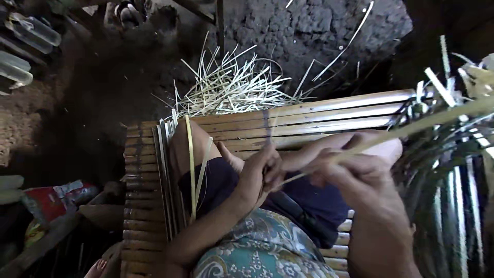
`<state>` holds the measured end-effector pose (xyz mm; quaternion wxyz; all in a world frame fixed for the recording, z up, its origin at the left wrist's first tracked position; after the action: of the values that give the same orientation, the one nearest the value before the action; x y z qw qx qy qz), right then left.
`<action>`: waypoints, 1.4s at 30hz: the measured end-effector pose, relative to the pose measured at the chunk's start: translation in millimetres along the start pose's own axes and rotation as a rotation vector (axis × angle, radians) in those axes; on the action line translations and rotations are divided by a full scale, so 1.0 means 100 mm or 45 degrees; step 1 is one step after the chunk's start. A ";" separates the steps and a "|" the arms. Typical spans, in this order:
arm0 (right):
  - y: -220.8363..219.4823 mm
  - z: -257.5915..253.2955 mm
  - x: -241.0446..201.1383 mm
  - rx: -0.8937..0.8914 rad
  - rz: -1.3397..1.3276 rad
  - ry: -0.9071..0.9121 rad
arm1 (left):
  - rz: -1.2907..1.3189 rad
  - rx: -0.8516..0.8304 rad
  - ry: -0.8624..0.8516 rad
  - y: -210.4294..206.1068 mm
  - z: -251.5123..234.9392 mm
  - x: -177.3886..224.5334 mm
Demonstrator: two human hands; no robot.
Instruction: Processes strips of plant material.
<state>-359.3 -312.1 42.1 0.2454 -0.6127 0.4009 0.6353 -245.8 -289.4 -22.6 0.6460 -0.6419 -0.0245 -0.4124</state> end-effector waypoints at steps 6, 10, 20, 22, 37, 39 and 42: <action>-0.90 0.21 -0.08 -0.764 -0.357 0.119 | 0.108 0.347 -0.384 0.43 0.16 0.40; -1.18 0.46 -0.17 -1.024 -0.496 0.171 | 0.159 0.486 -0.553 0.83 0.21 0.73; -0.62 -0.25 0.03 -0.287 -0.024 -0.050 | 0.193 0.139 -0.228 0.30 0.32 0.11; -0.93 -0.23 0.08 -0.502 -0.101 -0.053 | 0.334 0.256 -0.311 0.38 0.36 0.12; -0.84 -0.36 0.05 -0.377 -0.033 -0.082 | 0.148 0.275 -0.260 0.50 0.62 0.13; -1.12 -0.30 0.08 -0.561 -0.047 -0.054 | 0.286 0.327 -0.386 0.52 0.64 0.15; -1.28 0.03 0.00 -0.900 -0.369 0.017 | 0.345 0.485 -0.462 0.74 0.79 0.20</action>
<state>-258.6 -238.4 15.0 0.1035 -0.7140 0.0679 0.6892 -151.5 -244.3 -57.3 0.7892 -0.5696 -0.1306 -0.1890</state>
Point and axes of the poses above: each hand's wrist, its own z-axis away from the middle knuckle, its own y-axis out of the back of the hand, x = y × z, the point moved 10 cm from there along -z, towards the middle knuckle, and after that the axes turned 14 degrees about -x, right-handed, at the moved point
